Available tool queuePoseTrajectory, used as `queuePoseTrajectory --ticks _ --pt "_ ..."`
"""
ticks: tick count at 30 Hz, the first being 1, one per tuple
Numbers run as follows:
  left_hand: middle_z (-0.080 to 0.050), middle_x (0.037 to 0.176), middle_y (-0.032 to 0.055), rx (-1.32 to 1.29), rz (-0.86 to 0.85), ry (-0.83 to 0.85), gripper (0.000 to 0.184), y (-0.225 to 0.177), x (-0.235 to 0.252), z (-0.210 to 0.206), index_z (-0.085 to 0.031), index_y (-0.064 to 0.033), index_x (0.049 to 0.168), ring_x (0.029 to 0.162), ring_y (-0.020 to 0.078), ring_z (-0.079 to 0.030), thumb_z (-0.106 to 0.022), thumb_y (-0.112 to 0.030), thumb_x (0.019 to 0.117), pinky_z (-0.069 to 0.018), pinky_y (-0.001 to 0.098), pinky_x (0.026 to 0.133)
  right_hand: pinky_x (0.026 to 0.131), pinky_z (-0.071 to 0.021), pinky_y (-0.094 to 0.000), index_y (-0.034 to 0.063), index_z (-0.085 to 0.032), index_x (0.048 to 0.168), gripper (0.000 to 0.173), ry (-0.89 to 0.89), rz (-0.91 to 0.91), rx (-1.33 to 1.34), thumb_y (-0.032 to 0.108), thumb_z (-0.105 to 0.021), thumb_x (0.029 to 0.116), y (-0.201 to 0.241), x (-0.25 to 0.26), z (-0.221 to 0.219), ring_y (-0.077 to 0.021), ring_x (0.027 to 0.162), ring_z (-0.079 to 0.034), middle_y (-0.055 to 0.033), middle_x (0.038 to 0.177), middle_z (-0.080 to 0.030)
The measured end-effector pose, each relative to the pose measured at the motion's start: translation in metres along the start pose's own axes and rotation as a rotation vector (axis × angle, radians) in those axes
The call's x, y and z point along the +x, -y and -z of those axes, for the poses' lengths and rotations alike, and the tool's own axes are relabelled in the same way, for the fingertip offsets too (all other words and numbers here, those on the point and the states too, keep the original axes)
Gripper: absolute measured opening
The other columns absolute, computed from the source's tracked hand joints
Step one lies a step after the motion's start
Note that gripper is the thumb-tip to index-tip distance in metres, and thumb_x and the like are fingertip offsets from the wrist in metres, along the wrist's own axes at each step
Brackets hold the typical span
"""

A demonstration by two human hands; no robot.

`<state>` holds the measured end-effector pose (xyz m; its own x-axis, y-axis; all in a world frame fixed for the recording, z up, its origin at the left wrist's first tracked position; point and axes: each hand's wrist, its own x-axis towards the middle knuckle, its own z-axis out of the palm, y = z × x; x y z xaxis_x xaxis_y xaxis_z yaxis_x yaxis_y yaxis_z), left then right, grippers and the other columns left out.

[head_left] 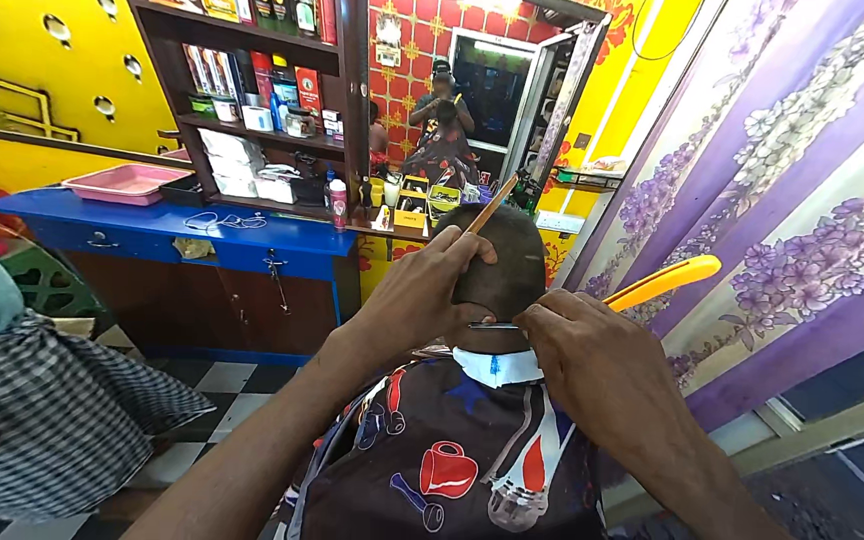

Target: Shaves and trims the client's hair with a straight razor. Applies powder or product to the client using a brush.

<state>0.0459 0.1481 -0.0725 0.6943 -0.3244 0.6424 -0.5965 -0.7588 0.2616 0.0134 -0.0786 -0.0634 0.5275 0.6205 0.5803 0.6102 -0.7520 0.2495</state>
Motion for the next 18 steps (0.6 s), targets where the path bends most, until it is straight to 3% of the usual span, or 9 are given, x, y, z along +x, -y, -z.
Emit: queuePoseTrajectory --ticks 7,11,18 --pt "-0.056 0.097 0.0003 0.001 -0.001 -0.018 0.059 0.003 0.002 -0.002 -0.064 -0.0186 0.123 0.069 0.0128 -0.056 -0.09 -0.039 0.0753 -0.05 0.0327 0.057 0.056 -0.053 -0.0339 0.0183 -0.074 0.093 0.005 0.097 0.003 0.07 0.019 -0.069 0.0914 -0.009 0.004 0.001 -0.0176 0.074 -0.065 0.001 0.082 -0.063" --pt "-0.056 0.097 0.0006 -0.008 -0.001 -0.017 0.057 0.004 0.003 -0.002 -0.064 -0.0182 0.123 0.069 0.0127 -0.056 -0.09 -0.039 0.0763 -0.0489 0.0317 0.057 0.059 -0.0541 -0.0346 0.0177 -0.076 0.098 0.01 0.009 -0.003 0.079 0.016 -0.068 0.0908 -0.01 0.005 -0.005 -0.0189 0.08 -0.067 0.0 0.089 -0.067" --pt "-0.055 0.097 -0.001 -0.022 0.022 0.005 0.058 0.006 0.002 -0.002 -0.063 -0.0194 0.124 0.068 0.0112 -0.054 -0.089 -0.04 0.0769 -0.0477 0.031 0.056 0.061 -0.0558 -0.0316 0.0211 -0.075 0.096 0.01 0.078 0.034 0.202 0.023 -0.065 0.0922 -0.02 -0.01 -0.014 -0.0129 0.078 -0.067 0.0041 0.086 -0.065"
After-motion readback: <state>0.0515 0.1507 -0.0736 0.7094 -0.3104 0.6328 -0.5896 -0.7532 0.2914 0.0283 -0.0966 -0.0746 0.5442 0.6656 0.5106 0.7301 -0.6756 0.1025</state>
